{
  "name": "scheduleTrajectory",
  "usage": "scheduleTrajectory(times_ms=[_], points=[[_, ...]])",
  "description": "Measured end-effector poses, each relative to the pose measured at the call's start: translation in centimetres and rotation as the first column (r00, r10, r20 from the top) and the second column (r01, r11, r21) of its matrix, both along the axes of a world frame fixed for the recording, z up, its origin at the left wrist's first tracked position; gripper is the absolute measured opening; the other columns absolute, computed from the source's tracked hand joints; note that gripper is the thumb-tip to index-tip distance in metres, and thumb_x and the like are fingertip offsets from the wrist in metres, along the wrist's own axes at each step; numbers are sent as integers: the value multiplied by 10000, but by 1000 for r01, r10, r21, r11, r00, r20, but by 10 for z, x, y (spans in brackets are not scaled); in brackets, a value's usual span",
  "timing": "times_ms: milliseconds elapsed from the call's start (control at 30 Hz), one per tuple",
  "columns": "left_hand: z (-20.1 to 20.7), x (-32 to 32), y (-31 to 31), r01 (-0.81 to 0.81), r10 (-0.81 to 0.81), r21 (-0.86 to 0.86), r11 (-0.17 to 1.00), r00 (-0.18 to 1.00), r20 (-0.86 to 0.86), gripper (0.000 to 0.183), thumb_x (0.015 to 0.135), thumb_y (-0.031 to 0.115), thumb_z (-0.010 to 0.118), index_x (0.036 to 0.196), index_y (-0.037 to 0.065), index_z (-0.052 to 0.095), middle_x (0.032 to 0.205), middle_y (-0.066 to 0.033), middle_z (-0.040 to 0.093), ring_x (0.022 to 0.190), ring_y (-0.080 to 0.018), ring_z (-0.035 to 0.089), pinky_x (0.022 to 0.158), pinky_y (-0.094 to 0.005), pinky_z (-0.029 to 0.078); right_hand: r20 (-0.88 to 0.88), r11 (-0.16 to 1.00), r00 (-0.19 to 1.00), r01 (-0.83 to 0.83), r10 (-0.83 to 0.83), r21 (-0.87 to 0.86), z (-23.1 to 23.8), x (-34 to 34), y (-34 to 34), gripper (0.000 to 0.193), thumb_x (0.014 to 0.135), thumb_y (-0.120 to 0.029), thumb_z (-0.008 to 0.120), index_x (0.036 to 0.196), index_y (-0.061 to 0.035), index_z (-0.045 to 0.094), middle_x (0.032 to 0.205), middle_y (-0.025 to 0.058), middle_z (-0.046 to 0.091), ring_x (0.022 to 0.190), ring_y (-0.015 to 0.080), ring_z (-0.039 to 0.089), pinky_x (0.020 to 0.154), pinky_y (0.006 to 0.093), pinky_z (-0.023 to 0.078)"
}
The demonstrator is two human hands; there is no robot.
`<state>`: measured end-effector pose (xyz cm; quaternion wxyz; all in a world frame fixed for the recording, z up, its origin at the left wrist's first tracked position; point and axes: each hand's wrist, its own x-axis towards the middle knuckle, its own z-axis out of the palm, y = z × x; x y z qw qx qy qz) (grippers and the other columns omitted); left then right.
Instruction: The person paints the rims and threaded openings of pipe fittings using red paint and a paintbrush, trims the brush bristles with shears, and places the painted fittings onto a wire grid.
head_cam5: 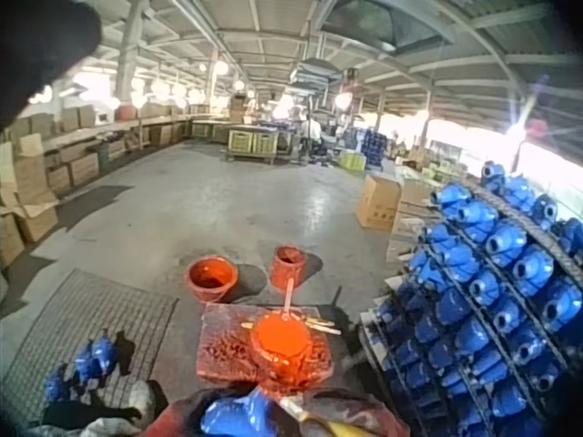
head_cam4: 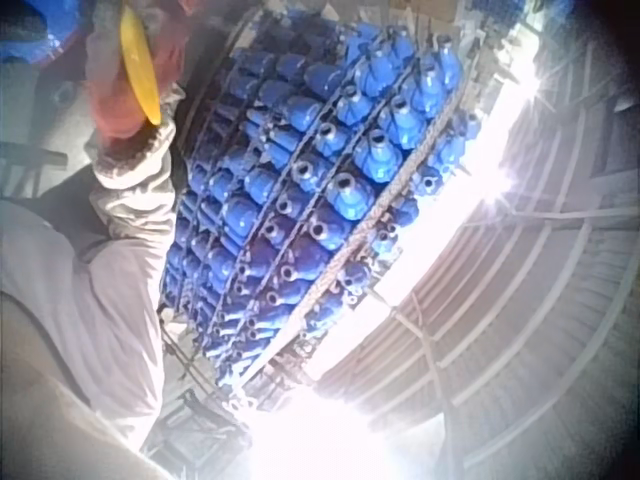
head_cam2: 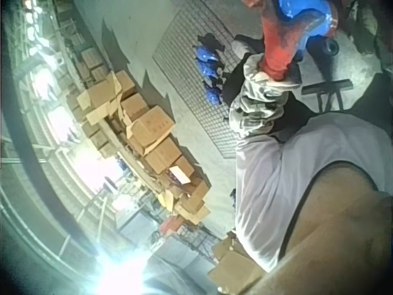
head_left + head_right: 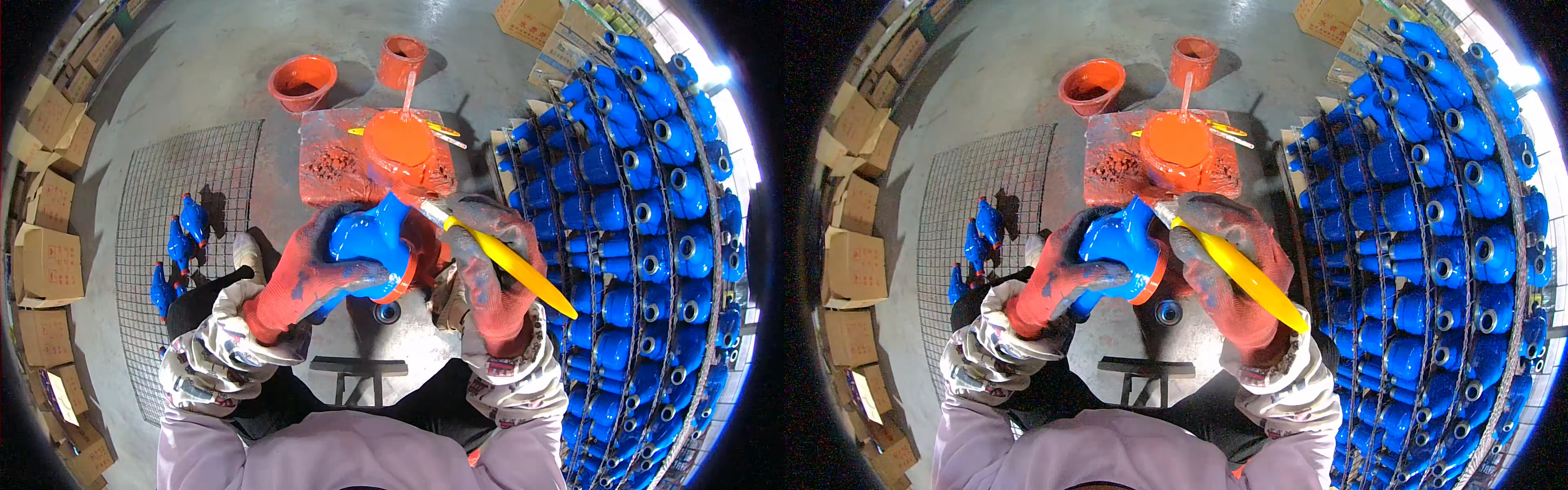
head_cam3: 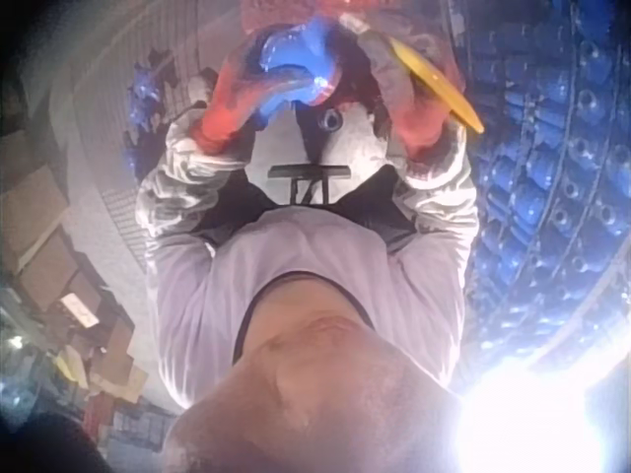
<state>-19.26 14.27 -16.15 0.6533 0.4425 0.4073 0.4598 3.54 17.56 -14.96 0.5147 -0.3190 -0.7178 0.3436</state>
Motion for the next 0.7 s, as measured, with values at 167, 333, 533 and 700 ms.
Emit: scheduleTrajectory(times_ms=[167,333,533,700], points=[[-17,-3,0,70,-38,-153,986,978,205,650,815,255,665,1359,-7,424,1218,-109,576,1090,-194,582,962,-342,461,-84,991,996,15,-4,130,0,-3,8,295,841,-60,654,1102,30,552,1088,168,643,939,203,646,800,311,525],[-3,11,-9,129,76,-286,949,792,606,671,850,386,526,1392,8,404,1314,-161,549,1154,-268,582,1010,-411,459,-452,983,891,-46,-39,-177,8,-5,1,262,863,-57,647,1093,24,553,1094,160,644,928,205,643,809,314,523],[0,10,-17,333,-124,-83,939,555,822,542,944,439,521,1354,91,454,1226,-163,590,1017,-281,629,868,-423,528,-535,929,829,-55,-162,-366,-6,-5,5,224,908,-35,599,1121,0,542,1097,141,645,936,209,649,802,323,536],[36,17,-21,360,-56,-126,924,453,890,666,903,555,513,1365,86,415,1238,-256,537,1041,-414,607,775,-525,543,-649,900,671,62,-358,-432,-2,1,10,366,925,-58,565,1286,-46,502,1094,103,626,947,189,606,819,326,519]])
